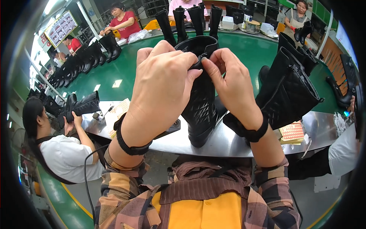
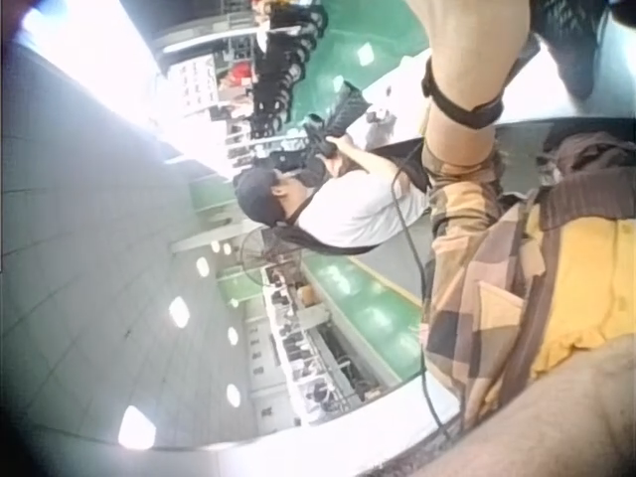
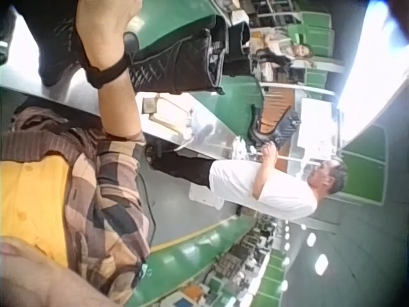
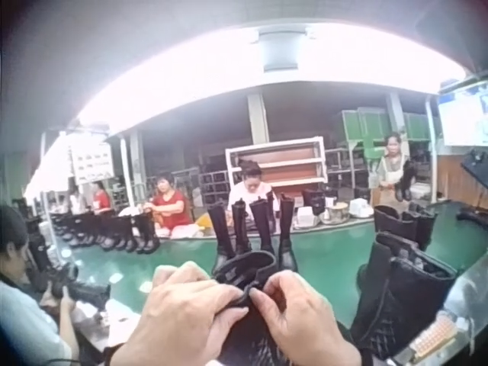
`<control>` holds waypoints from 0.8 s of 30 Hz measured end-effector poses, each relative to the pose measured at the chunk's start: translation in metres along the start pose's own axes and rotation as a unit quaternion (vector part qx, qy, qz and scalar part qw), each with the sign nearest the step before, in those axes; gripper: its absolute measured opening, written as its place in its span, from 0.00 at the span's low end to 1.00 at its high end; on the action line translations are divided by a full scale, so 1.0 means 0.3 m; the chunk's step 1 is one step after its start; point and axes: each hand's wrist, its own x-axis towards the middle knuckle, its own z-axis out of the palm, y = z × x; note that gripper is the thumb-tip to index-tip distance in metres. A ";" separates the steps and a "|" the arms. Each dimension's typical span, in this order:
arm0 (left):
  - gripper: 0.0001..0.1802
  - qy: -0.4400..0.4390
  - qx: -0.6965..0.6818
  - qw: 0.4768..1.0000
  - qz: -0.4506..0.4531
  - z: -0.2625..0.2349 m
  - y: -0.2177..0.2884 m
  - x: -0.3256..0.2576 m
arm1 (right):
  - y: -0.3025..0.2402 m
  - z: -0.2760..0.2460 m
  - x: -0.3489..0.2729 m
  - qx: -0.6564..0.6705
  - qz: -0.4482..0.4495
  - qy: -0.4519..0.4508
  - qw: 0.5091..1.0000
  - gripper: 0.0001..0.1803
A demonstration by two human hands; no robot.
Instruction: Inspecting, cleaning, and zipping black leather boots on an assembly line.
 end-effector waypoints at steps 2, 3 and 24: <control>0.10 0.026 -0.010 0.999 0.029 0.004 -0.018 -0.009 | -0.001 -0.013 0.023 0.030 0.058 -0.067 0.996 0.15; 0.10 0.037 -0.012 0.999 0.037 0.011 -0.026 -0.010 | 0.004 -0.026 0.031 0.049 0.056 -0.095 0.993 0.17; 0.11 0.035 -0.114 0.990 -0.078 0.109 -0.068 0.020 | 0.273 0.032 -0.376 0.104 0.239 -0.322 0.910 0.10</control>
